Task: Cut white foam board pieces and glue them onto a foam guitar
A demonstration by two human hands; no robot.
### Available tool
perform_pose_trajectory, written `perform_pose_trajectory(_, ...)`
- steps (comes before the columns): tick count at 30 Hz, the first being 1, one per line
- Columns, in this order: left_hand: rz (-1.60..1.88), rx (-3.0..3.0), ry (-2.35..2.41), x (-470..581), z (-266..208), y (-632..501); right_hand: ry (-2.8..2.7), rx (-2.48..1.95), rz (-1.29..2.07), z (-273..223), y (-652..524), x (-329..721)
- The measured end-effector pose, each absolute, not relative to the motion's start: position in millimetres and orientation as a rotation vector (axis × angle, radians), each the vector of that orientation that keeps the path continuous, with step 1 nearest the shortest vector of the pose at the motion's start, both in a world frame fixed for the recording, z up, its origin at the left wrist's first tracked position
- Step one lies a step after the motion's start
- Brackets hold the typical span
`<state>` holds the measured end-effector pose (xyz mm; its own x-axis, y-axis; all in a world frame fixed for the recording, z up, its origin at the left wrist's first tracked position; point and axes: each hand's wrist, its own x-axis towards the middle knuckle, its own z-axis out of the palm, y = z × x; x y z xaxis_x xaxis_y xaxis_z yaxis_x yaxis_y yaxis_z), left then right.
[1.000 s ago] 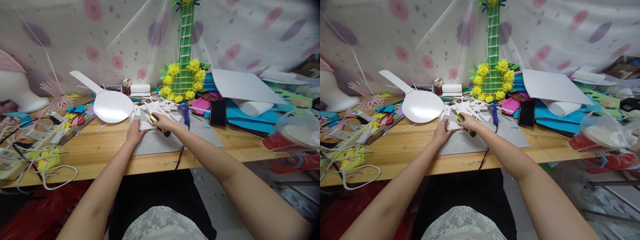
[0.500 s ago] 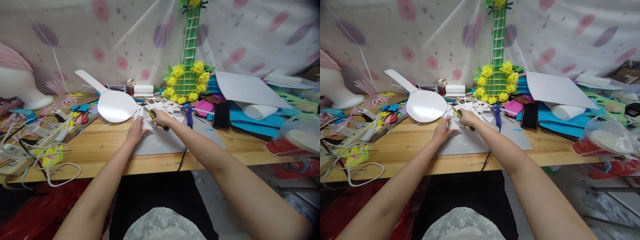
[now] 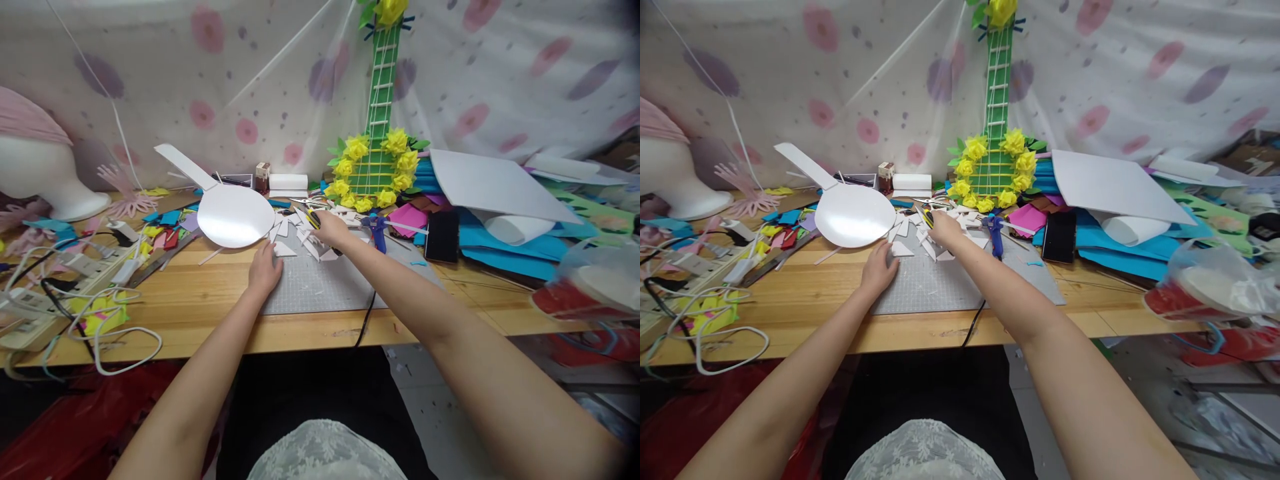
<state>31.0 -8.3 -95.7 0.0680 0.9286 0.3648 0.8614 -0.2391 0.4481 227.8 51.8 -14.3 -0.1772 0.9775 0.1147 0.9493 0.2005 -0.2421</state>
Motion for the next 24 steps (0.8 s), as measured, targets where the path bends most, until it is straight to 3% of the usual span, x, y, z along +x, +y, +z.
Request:
perform_pose_trajectory(5,0.891,2.295,1.826,30,-95,-12,-2.308,-1.836,0.099,-14,41,208)
perform_pose_trajectory(15,0.817,2.284,1.883,33,-96,-2,-2.741,-1.729,0.316,-26,30,168)
perform_pose_trajectory(24,0.808,2.287,1.941,33,-95,1,-2.819,-1.803,0.400,-2,32,148)
